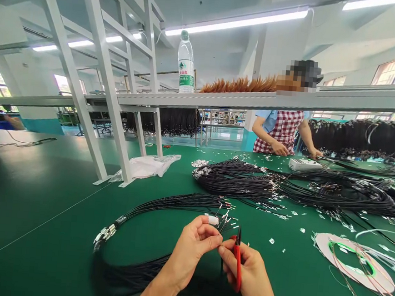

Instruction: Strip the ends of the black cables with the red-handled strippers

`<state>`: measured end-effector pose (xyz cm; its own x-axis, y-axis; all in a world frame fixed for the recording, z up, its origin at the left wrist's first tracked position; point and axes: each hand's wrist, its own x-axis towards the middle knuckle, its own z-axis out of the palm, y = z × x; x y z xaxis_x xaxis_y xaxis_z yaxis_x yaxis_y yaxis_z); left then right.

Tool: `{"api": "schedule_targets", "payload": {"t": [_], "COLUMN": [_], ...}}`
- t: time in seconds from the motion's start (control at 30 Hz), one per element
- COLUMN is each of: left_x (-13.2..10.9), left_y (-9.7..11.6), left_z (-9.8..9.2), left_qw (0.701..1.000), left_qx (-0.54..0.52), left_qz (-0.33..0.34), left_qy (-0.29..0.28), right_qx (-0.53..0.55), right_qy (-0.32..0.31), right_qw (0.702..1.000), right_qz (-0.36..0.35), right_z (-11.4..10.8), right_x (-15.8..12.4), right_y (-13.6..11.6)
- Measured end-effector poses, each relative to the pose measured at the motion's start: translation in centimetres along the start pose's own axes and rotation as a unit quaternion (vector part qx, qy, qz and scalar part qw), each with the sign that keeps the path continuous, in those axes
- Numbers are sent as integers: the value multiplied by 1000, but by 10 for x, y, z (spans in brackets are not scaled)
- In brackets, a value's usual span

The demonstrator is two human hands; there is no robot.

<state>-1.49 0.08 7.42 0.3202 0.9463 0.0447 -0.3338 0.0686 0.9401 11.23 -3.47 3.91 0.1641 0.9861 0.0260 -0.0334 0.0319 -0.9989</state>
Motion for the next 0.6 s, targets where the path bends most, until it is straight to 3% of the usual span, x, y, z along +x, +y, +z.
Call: {"api": "schedule_targets", "payload": {"t": [0.23, 0.6], "left_x": [3, 0], "left_y": [-7, -5], "left_z": [-1, 3], "left_qw": [999, 998], "left_qx": [30, 53], "left_qz": [16, 35], "left_qy": [25, 10], "right_qx": [-19, -24], "right_qy": [-5, 1], "right_qw": [1000, 1000], "right_qz": [-7, 16], "right_z": [-5, -5], "right_x": [6, 3], "right_y": [9, 1]}}
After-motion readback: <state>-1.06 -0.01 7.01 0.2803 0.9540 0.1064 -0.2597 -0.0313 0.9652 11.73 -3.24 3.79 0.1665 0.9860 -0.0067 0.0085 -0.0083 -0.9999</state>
